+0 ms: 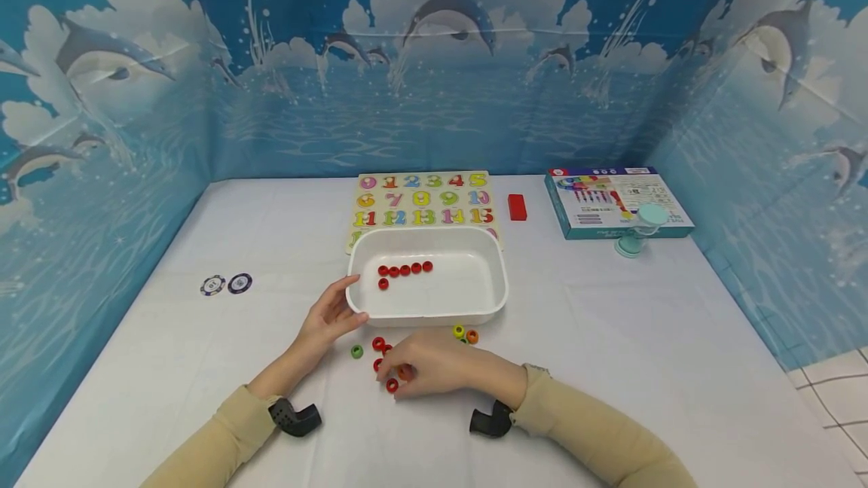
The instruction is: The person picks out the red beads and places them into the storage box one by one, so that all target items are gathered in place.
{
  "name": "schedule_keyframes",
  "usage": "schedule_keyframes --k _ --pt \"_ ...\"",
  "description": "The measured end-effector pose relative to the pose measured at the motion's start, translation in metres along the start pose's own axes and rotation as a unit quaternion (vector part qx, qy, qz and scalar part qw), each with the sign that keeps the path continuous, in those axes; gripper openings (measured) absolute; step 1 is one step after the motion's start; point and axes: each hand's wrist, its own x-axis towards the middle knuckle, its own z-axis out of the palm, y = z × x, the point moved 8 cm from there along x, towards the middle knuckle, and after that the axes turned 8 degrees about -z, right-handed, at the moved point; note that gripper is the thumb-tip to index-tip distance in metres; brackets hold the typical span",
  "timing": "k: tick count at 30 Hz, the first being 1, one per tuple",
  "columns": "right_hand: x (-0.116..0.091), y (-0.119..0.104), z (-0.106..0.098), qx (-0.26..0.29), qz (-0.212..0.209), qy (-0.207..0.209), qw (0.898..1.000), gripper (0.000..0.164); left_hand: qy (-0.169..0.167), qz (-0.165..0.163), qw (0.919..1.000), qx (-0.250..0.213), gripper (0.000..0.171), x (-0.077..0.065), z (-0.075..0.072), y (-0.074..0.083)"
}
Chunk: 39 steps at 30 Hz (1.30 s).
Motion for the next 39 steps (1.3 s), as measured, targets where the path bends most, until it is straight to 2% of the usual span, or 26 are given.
schedule_keyframes --k 6,10,13,19,23,26,32,36,39 --pt "0.001 0.002 0.003 -0.024 0.011 -0.005 1.0 0.019 0.001 0.002 1.0 -0.002 0.065 0.0 0.0 0.0" --pt "0.0 0.0 -0.004 -0.007 0.017 -0.017 1.0 0.017 0.001 0.001 1.0 -0.005 0.065 0.001 0.0 -0.001" --pt "0.001 -0.004 -0.024 0.004 0.029 -0.017 0.999 0.018 0.0 0.002 1.0 -0.006 0.065 0.001 0.0 0.0" --pt "0.004 0.002 -0.085 -0.014 0.068 0.017 0.997 0.021 -0.004 0.005 1.0 -0.006 0.065 0.001 0.0 0.0" --pt "0.012 0.018 -0.116 -0.012 0.072 0.032 0.997 0.023 -0.004 0.001 1.0 -0.005 0.065 0.001 0.0 -0.002" --pt "0.023 0.038 -0.128 0.016 0.076 0.031 0.997 0.024 -0.002 0.0 1.0 -0.007 0.064 0.001 0.0 -0.002" --pt "0.044 0.085 -0.125 0.066 0.119 -0.002 0.991 0.022 -0.001 -0.002 1.0 -0.009 0.064 0.002 0.0 -0.003" --pt "0.054 0.112 -0.11 0.084 0.143 -0.023 0.986 0.023 -0.005 -0.003 0.9999 -0.012 0.066 0.002 0.0 -0.004" --pt "0.059 0.124 -0.097 0.098 0.153 -0.04 0.982 0.024 -0.008 -0.001 0.9998 -0.017 0.065 0.002 0.0 -0.003"
